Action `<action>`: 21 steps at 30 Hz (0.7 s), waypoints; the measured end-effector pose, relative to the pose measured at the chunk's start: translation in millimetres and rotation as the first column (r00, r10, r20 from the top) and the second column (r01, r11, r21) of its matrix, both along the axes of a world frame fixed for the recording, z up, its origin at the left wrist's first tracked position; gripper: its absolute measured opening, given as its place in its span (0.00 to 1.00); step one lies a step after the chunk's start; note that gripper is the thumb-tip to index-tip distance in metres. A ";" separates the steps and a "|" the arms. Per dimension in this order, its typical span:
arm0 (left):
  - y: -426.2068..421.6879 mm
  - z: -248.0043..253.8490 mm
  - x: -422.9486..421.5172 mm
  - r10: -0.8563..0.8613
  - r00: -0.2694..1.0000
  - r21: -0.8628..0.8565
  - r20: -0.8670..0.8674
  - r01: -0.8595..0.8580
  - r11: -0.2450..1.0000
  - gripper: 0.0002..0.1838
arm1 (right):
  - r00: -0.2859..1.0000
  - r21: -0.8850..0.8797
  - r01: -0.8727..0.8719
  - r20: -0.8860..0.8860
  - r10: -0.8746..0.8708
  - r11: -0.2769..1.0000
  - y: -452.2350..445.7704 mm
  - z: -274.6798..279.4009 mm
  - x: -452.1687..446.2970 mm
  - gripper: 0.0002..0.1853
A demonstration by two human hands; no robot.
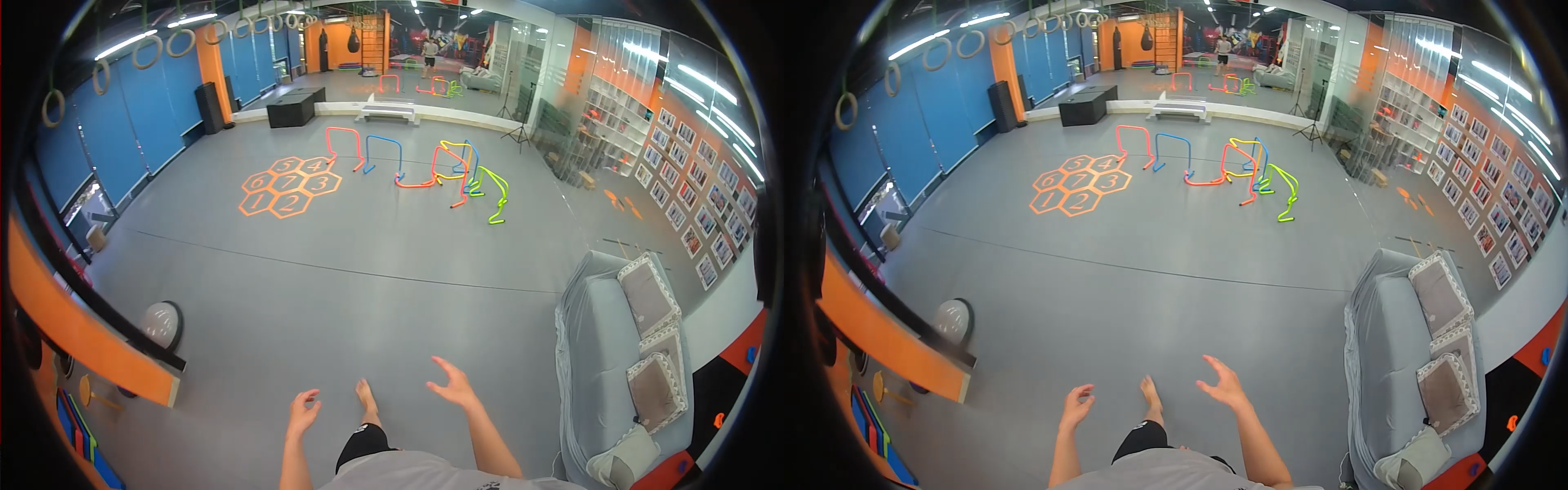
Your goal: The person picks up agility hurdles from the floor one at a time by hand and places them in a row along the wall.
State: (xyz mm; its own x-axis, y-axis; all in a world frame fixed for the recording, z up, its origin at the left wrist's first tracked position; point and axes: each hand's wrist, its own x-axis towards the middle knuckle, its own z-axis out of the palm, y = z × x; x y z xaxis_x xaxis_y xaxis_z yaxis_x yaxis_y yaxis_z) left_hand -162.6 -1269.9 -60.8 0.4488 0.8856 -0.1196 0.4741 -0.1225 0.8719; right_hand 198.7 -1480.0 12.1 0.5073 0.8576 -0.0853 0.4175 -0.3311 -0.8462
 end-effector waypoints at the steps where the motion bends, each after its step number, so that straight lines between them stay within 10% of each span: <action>1: 20.1 -7.0 10.2 0.007 1.000 -0.025 0.000 -0.007 1.000 0.19 | 1.000 0.010 -0.011 0.029 0.011 1.000 17.3 -6.8 15.5 0.39; 6: 153.4 -43.1 89.0 -0.102 0.994 0.008 0.025 0.102 0.995 0.19 | 0.991 0.021 0.078 0.110 -0.080 0.997 90.7 0.2 81.0 0.39; 21: 449.4 60.1 368.9 -0.657 0.751 0.134 -0.067 0.660 0.740 0.18 | 0.966 -0.126 0.211 0.179 -0.188 0.969 305.2 -49.4 230.7 0.39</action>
